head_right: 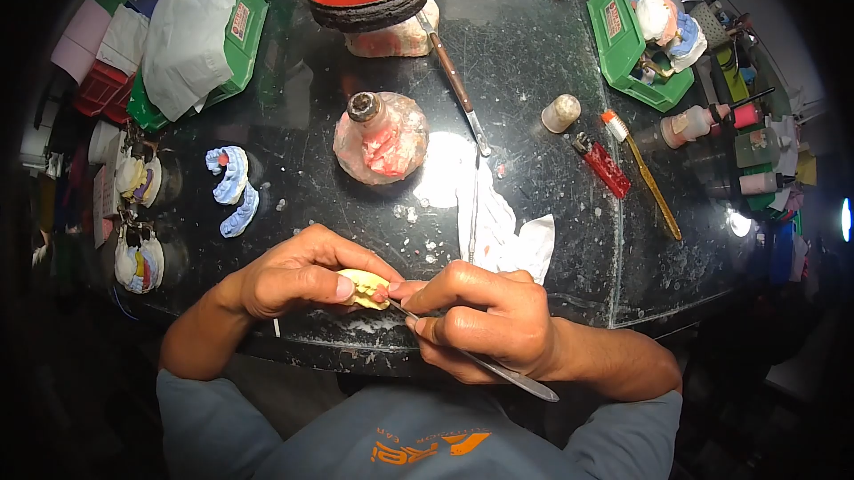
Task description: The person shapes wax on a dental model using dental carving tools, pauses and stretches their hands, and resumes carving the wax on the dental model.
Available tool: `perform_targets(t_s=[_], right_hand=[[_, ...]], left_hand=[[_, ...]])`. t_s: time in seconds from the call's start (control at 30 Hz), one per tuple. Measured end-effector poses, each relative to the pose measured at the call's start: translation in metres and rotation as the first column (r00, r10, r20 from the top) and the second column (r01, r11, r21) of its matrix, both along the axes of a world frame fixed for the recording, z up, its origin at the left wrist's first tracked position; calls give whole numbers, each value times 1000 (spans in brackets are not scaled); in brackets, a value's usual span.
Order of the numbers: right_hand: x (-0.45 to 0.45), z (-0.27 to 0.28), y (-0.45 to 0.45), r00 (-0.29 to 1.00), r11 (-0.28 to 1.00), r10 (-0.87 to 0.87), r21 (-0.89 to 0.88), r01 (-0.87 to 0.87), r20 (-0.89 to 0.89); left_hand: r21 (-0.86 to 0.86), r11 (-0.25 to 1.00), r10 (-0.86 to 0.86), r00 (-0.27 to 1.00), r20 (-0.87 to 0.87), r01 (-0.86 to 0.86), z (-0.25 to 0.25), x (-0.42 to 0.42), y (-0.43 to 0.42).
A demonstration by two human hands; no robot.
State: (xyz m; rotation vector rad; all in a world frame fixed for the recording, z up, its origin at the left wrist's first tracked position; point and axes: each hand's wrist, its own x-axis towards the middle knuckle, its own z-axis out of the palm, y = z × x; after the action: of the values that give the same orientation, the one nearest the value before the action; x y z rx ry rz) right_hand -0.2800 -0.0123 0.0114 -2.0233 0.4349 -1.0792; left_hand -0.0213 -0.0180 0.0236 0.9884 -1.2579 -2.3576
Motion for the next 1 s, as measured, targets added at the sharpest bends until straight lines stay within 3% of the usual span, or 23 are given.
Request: perform_targets(t_s=[0.27, 0.37, 0.5, 1.0], right_hand=[[-1, 1, -2, 999, 1000, 18, 15, -18, 35], [-3, 4, -1, 995, 998, -57, 39, 54, 78], [-7, 8, -3, 984, 987, -159, -14, 160, 79], [-1, -1, 0, 990, 992, -70, -99, 82, 124]], left_hand=[[43, 999, 6, 1000, 1, -6, 3, 1, 0], [3, 999, 49, 979, -197, -50, -9, 3, 4], [92, 991, 122, 953, -276, -100, -9, 3, 3], [-49, 960, 258, 940, -222, -275, -13, -13, 11]])
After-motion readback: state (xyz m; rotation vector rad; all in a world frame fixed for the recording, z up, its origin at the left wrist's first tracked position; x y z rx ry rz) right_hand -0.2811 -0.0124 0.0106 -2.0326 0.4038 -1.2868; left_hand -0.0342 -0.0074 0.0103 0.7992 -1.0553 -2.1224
